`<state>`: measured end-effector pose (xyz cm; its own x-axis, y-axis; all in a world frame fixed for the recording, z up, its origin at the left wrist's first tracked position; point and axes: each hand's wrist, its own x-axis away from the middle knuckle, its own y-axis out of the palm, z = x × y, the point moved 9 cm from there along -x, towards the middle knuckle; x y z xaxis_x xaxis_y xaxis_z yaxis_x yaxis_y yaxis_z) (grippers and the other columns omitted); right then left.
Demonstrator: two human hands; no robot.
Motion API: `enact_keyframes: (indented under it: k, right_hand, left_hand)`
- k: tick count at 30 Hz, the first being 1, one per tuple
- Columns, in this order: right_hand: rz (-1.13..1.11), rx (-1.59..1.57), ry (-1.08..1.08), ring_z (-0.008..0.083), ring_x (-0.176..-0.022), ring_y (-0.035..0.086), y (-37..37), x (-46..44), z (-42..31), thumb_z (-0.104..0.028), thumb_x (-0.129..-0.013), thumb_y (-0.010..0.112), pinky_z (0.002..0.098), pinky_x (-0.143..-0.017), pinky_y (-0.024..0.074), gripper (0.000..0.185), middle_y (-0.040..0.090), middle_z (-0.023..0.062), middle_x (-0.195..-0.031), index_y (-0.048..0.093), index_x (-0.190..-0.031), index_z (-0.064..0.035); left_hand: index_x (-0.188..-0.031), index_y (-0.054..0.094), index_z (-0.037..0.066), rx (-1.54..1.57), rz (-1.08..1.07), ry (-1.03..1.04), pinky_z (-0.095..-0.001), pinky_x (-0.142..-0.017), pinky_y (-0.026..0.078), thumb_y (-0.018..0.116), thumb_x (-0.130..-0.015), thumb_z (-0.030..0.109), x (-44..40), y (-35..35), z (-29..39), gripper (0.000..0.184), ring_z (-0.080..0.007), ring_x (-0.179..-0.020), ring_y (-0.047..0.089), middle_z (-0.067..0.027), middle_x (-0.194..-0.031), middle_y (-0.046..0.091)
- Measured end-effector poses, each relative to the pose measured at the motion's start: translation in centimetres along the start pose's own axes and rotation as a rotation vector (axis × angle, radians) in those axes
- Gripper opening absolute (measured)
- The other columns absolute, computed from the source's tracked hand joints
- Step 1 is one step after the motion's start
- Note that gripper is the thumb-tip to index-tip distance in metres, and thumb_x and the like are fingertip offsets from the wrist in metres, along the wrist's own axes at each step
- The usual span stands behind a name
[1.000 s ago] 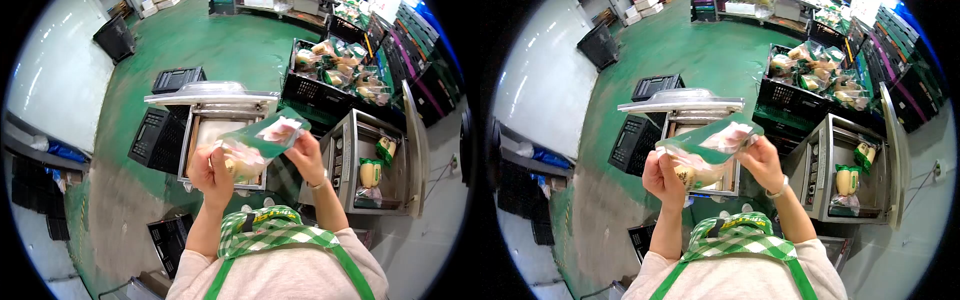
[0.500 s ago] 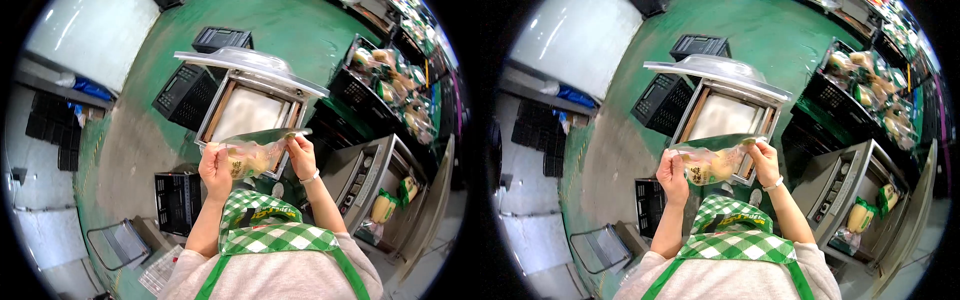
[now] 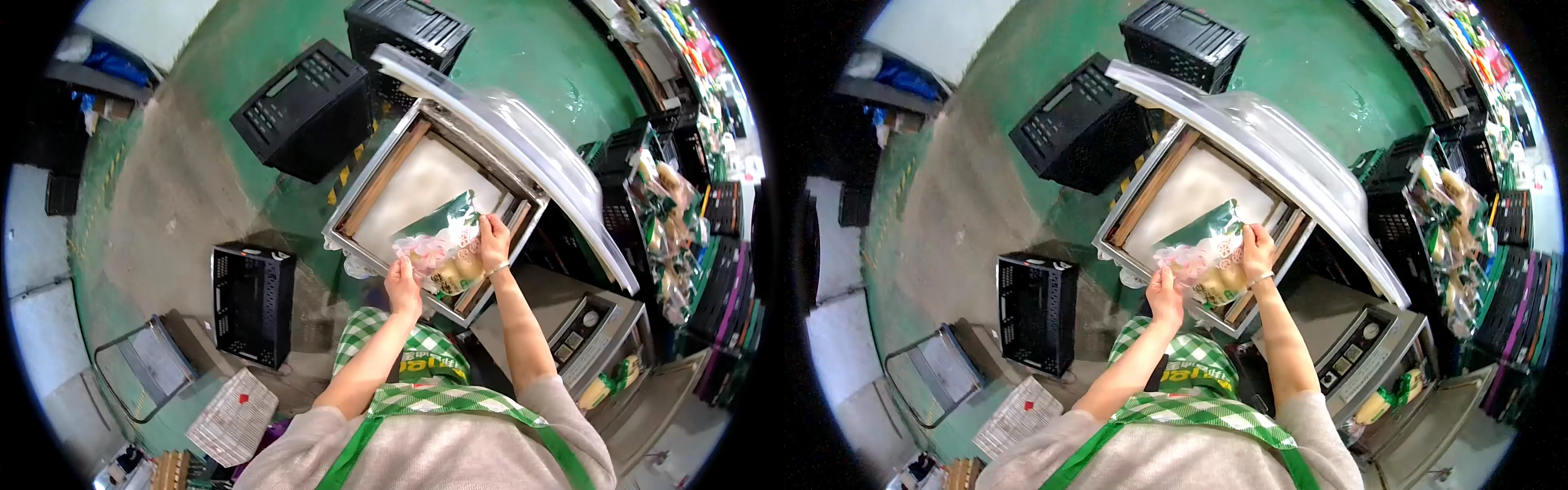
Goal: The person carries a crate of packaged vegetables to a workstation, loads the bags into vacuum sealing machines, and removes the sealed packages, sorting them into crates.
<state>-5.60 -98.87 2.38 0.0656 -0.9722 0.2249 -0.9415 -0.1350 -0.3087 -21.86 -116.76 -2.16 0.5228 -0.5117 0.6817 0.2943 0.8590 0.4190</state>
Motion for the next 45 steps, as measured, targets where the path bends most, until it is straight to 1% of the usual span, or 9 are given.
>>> enact_keyframes:
  k: [5, 7, 12, 18, 21, 24, 28, 40, 45]
  right_hand:
    - [-0.042, 0.323, 0.015, 0.0176, -0.053, 0.053, 6.8, -6.1, 4.2, -0.022, -0.082, 0.057, 0.031, -0.053, 0.042, 0.023, 0.056, 0.0121, -0.06, 0.06, -0.077, 0.0005]
    - [-0.143, 0.438, 0.052, 0.0197, -0.053, 0.054, 10.0, -8.1, 3.6, -0.023, -0.082, 0.057, 0.0316, -0.053, 0.0421, 0.024, 0.056, 0.0132, -0.06, 0.061, -0.076, 0.0005]
    - [-0.278, 0.488, 0.177, 0.0236, -0.056, 0.057, 16.2, -10.9, 4.4, -0.03, -0.08, 0.056, 0.0334, -0.055, 0.0434, 0.029, 0.057, 0.0136, -0.059, 0.062, -0.077, -0.0015]
    - [-0.384, 0.718, 0.085, 0.0194, -0.055, 0.058, 19.7, -12.7, 2.8, -0.024, -0.082, 0.057, 0.0312, -0.054, 0.045, 0.024, 0.058, 0.0106, -0.06, 0.061, -0.077, -0.0002]
    - [-0.255, 0.742, 0.047, 0.0261, -0.072, 0.059, 19.7, -12.4, 1.0, -0.019, -0.08, 0.058, 0.0339, -0.064, 0.0458, 0.017, 0.061, 0.0132, -0.076, 0.061, -0.086, -0.0032]
    - [-0.197, 0.775, -0.46, 0.0288, -0.092, 0.055, 21.2, -10.5, -5.0, -0.01, -0.074, 0.058, 0.0359, -0.077, 0.043, 0.022, 0.059, 0.0124, -0.096, 0.059, -0.096, -0.0056]
    - [-0.598, 0.843, -0.828, 0.0255, -0.107, 0.047, 25.5, -6.8, -6.7, -0.003, -0.062, 0.058, 0.0382, -0.09, 0.0353, 0.038, 0.053, 0.0075, -0.109, 0.057, -0.1, -0.0055]
    - [-0.883, 1.287, -0.795, 0.0228, -0.108, 0.042, 25.9, -6.3, -4.6, -0.013, -0.063, 0.063, 0.0385, -0.091, 0.0321, 0.042, 0.051, 0.0044, -0.109, 0.056, -0.104, -0.0107]
    - [-0.455, 0.852, -0.633, 0.0289, -0.104, 0.046, 20.6, -6.6, -7.8, -0.004, -0.065, 0.058, 0.0429, -0.088, 0.0349, 0.037, 0.05, 0.0105, -0.112, 0.056, -0.102, -0.0066]
  left_hand:
    - [-0.089, 0.054, 0.007, 0.088, 0.073, -0.1, -0.0223, -0.061, 0.04, 0.045, -0.093, 0.022, -7.1, -3.1, -1.9, 0.018, -0.0078, -0.07, 0.05, 0.0009, -0.08, 0.054]
    - [-0.08, 0.054, 0.009, 0.133, 0.206, -0.036, -0.0177, -0.049, 0.03, 0.048, -0.092, 0.024, -9.0, -2.9, -0.5, 0.02, -0.0023, -0.056, 0.038, 0.0065, -0.066, 0.048]
    - [-0.087, 0.051, 0.004, 0.32, 0.291, 0.019, -0.0277, -0.067, 0.044, 0.044, -0.092, 0.019, -12.2, -4.6, -0.6, 0.018, -0.0125, -0.078, 0.055, -0.0049, -0.088, 0.058]
    - [-0.093, 0.053, 0.004, 0.279, 0.502, -0.122, -0.0275, -0.069, 0.046, 0.047, -0.09, 0.021, -13.1, -5.5, -1.0, 0.018, -0.0145, -0.079, 0.056, -0.005, -0.091, 0.058]
    - [-0.097, 0.053, 0.004, 0.272, 0.606, -0.232, -0.0277, -0.07, 0.046, 0.049, -0.089, 0.024, -12.5, -5.0, -0.3, 0.022, -0.0154, -0.081, 0.057, -0.0047, -0.092, 0.058]
    - [-0.098, 0.054, 0.004, 0.368, 0.515, -0.199, -0.0282, -0.07, 0.046, 0.05, -0.088, 0.024, -13.3, -4.8, -0.7, 0.023, -0.0158, -0.082, 0.057, -0.0048, -0.094, 0.059]
    - [-0.1, 0.055, 0.004, 0.378, 0.511, -0.209, -0.0298, -0.072, 0.046, 0.049, -0.089, 0.024, -13.2, -4.6, -0.3, 0.024, -0.017, -0.085, 0.058, -0.0054, -0.096, 0.059]
    - [-0.108, 0.051, 0.004, 0.386, 0.471, -0.297, -0.0306, -0.079, 0.044, 0.05, -0.087, 0.017, -13.0, -4.9, -1.0, 0.025, -0.018, -0.089, 0.055, -0.0058, -0.1, 0.056]
    - [-0.11, 0.048, 0.003, -0.105, 0.328, -0.248, -0.0272, -0.082, 0.041, 0.053, -0.083, 0.011, -9.0, -6.0, 3.4, 0.028, -0.0136, -0.092, 0.05, -0.004, -0.099, 0.053]
